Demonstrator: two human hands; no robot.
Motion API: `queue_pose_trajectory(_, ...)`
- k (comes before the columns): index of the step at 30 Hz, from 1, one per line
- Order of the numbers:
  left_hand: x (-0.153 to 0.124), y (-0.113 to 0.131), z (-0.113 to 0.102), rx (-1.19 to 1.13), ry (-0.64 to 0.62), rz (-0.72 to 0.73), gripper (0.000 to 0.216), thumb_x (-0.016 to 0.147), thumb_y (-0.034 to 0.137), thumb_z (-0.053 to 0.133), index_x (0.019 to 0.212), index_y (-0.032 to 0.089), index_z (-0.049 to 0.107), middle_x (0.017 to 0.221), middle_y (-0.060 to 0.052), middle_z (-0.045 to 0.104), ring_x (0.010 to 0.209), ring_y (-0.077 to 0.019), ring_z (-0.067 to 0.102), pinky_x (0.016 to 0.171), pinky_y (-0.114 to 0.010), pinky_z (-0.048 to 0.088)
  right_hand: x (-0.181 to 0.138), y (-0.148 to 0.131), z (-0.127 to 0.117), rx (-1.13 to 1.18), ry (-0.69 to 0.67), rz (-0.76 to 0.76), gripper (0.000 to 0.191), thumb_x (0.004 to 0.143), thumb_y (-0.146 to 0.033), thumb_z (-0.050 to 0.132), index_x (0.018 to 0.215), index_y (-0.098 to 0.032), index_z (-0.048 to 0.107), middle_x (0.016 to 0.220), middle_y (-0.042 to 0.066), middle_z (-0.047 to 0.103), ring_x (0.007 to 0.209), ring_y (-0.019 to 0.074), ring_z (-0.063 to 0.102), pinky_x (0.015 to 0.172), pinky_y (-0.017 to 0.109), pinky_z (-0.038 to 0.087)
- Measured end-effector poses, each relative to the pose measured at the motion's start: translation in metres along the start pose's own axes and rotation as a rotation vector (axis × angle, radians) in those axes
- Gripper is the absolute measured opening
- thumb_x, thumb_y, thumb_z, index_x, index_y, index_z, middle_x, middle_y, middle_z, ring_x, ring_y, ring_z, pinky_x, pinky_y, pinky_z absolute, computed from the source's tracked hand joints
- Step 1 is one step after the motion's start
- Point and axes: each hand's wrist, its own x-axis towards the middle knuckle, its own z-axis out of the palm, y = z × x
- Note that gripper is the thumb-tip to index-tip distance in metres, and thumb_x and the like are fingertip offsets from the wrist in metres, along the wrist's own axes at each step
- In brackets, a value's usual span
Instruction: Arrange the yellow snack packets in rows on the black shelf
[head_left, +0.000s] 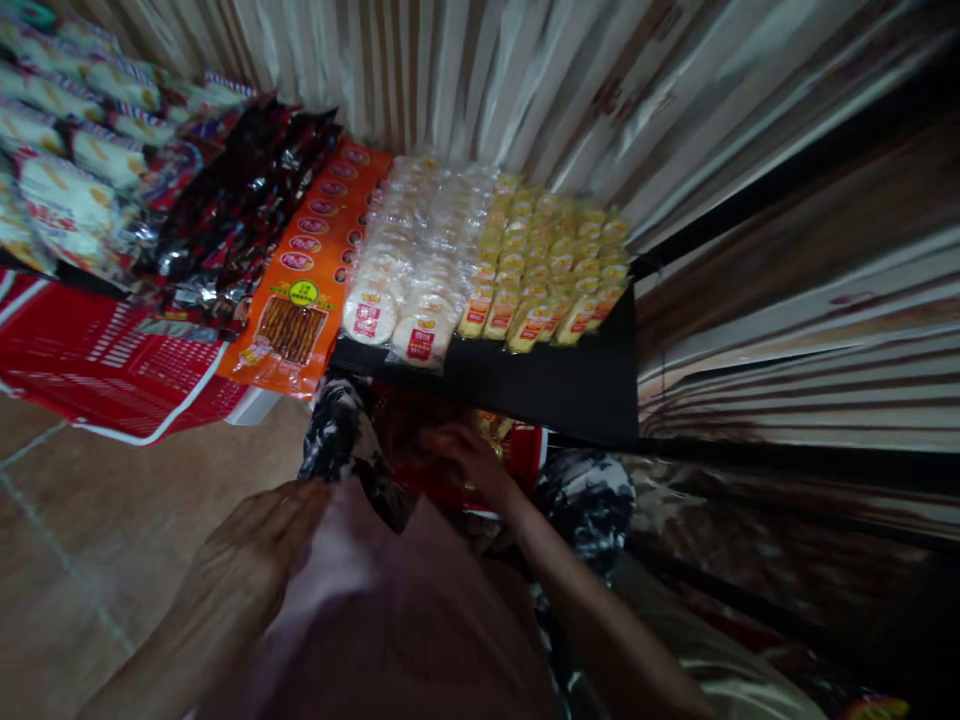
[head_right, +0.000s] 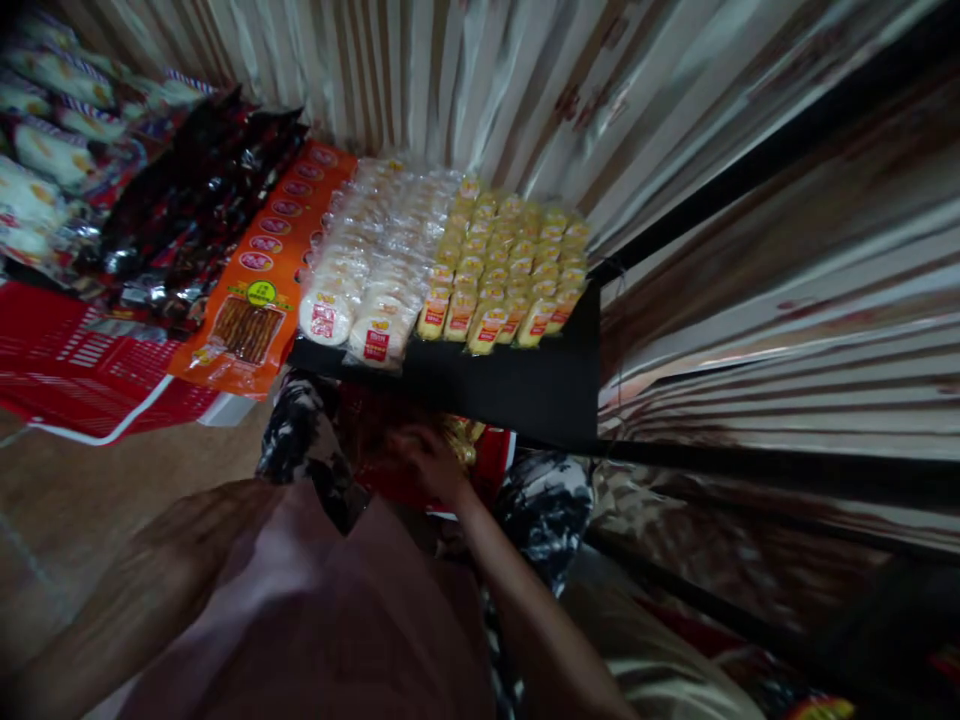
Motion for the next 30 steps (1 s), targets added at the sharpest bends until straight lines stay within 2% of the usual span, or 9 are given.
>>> queue_pose_trajectory(4, 0.052, 0.037, 0.011, -0.328, -0.016, -0.024, 0.035, 0.087, 0.025, 0.034, 0.117, 0.022, 0.052, 0.122, -0.005, 0.055, 0.111, -0.0180, 0.052, 0.094, -0.034, 0.044, -0.039, -0.022, -0.035, 0.463, -0.001, 0.093, 0.033, 0.075, -0.038, 0.056, 0.105, -0.025, 0.056, 0.096, 0.001, 0.065, 0.086, 0.0188, 0.062, 0.068, 0.029, 0.048)
queue_pose_trajectory(7, 0.092, 0.072, 0.041, -0.448, 0.009, -0.041, 0.044, 0.080, 0.029, 0.047, 0.121, 0.013, 0.049, 0.135, -0.012, 0.042, 0.122, -0.0240, 0.042, 0.102, -0.039, 0.036, -0.053, -0.046, -0.054, 0.524, -0.066, 0.057, 0.031, 0.071, -0.040, 0.062, 0.098, -0.023, 0.061, 0.090, 0.001, 0.066, 0.079, 0.0178, 0.062, 0.062, 0.026, 0.047)
queue_pose_trajectory(10, 0.119, 0.101, 0.070, -0.658, -0.080, -0.090, 0.048, 0.081, 0.033, 0.048, 0.124, 0.011, 0.047, 0.125, -0.014, 0.053, 0.110, -0.0240, 0.052, 0.095, -0.038, 0.041, -0.060, -0.067, -0.069, 0.483, -0.126, 0.002, 0.030, 0.071, -0.042, 0.063, 0.093, -0.021, 0.064, 0.083, 0.001, 0.066, 0.071, 0.0151, 0.060, 0.056, 0.023, 0.044)
queue_pose_trajectory(13, 0.125, 0.121, 0.082, -0.810, -0.137, -0.013, 0.042, 0.082, 0.037, 0.045, 0.115, 0.013, 0.055, 0.105, -0.008, 0.065, 0.094, -0.0222, 0.060, 0.085, -0.035, 0.047, -0.063, -0.077, -0.080, 0.442, -0.111, -0.068, 0.038, 0.075, -0.046, 0.059, 0.104, -0.022, 0.061, 0.081, 0.001, 0.065, 0.064, 0.0126, 0.058, 0.052, 0.021, 0.041)
queue_pose_trajectory(15, 0.125, 0.128, 0.084, -0.895, -0.113, -0.055, 0.041, 0.082, 0.040, 0.045, 0.110, 0.014, 0.058, 0.096, -0.006, 0.068, 0.086, -0.0216, 0.061, 0.078, -0.033, 0.049, -0.065, -0.077, -0.084, 0.423, -0.081, -0.117, 0.044, 0.076, -0.048, 0.057, 0.111, -0.023, 0.057, 0.087, 0.001, 0.065, 0.068, 0.0134, 0.059, 0.054, 0.022, 0.042)
queue_pose_trajectory(18, 0.129, 0.131, 0.085, -0.948, -0.014, -0.119, 0.042, 0.079, 0.043, 0.049, 0.107, 0.015, 0.060, 0.095, -0.006, 0.068, 0.088, -0.0223, 0.061, 0.078, -0.032, 0.048, -0.067, -0.074, -0.084, 0.386, -0.027, -0.188, 0.045, 0.074, -0.047, 0.060, 0.111, -0.023, 0.056, 0.099, 0.002, 0.065, 0.084, 0.0167, 0.060, 0.066, 0.025, 0.046)
queue_pose_trajectory(21, 0.138, 0.134, 0.091, -0.925, 0.050, -0.131, 0.042, 0.076, 0.044, 0.052, 0.105, 0.015, 0.060, 0.096, -0.006, 0.067, 0.091, -0.0225, 0.060, 0.080, -0.032, 0.047, -0.066, -0.070, -0.078, 0.374, 0.056, -0.229, 0.041, 0.071, -0.045, 0.063, 0.105, -0.023, 0.059, 0.099, 0.002, 0.066, 0.089, 0.0184, 0.060, 0.077, 0.030, 0.047)
queue_pose_trajectory(26, 0.150, 0.150, 0.100, -0.865, 0.043, -0.130, 0.036, 0.076, 0.038, 0.050, 0.101, 0.013, 0.058, 0.096, -0.008, 0.066, 0.087, -0.0209, 0.060, 0.080, -0.032, 0.046, -0.060, -0.063, -0.076, 0.384, 0.254, -0.255, 0.040, 0.066, -0.049, 0.066, 0.095, -0.021, 0.063, 0.094, 0.005, 0.069, 0.090, 0.0229, 0.062, 0.087, 0.038, 0.046)
queue_pose_trajectory(30, 0.162, 0.163, 0.100, -0.831, 0.045, -0.118, 0.032, 0.075, 0.030, 0.051, 0.102, 0.016, 0.059, 0.098, -0.006, 0.067, 0.089, -0.0198, 0.060, 0.083, -0.032, 0.046, -0.058, -0.057, -0.085, 0.333, 0.361, -0.242, 0.042, 0.068, -0.046, 0.064, 0.101, -0.022, 0.060, 0.098, 0.005, 0.068, 0.091, 0.0232, 0.063, 0.086, 0.039, 0.048)
